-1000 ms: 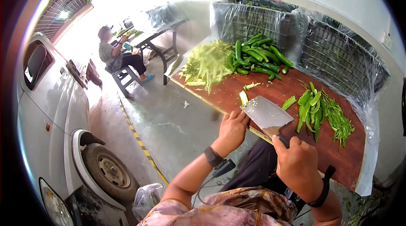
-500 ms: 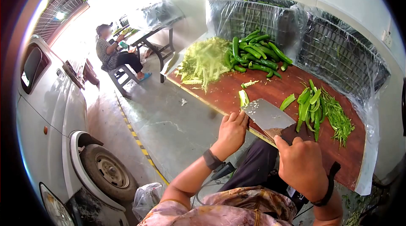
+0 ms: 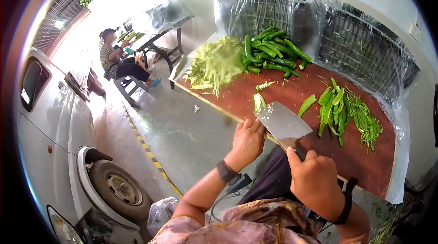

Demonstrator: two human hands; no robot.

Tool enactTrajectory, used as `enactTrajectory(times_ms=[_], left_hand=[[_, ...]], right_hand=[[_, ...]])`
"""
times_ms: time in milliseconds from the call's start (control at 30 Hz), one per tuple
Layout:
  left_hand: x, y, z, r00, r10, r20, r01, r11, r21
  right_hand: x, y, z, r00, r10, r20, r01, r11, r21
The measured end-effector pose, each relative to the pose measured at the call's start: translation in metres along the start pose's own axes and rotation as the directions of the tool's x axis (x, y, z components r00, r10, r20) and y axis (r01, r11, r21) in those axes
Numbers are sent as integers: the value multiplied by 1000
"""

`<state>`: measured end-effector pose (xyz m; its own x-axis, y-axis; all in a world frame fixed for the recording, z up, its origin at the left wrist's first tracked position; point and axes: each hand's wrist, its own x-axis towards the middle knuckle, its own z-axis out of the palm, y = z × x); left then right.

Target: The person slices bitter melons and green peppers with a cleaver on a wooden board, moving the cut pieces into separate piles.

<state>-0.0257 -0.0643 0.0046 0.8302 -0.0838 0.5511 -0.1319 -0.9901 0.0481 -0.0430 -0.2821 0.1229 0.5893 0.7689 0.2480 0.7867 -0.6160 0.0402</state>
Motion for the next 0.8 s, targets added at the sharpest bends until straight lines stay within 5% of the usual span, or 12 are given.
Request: enactTrajectory(times_ms=[100, 333, 600, 800], left_hand=[[0, -3, 4, 1000, 17, -9, -17, 1000, -5], [-1, -3, 5, 1000, 4, -4, -4, 999, -34], [-3, -2, 7, 999, -19, -29, 19, 1000, -10], [0, -6, 5, 997, -39, -71, 32, 994, -103]], right_hand=[[13, -1, 22, 990, -58, -130, 51, 997, -54], [9, -4, 39, 996, 18, -83, -23, 998, -58], [95, 35, 63, 968, 133, -212, -103, 984, 147], [57, 49, 32, 941, 144, -305, -77, 972, 222]])
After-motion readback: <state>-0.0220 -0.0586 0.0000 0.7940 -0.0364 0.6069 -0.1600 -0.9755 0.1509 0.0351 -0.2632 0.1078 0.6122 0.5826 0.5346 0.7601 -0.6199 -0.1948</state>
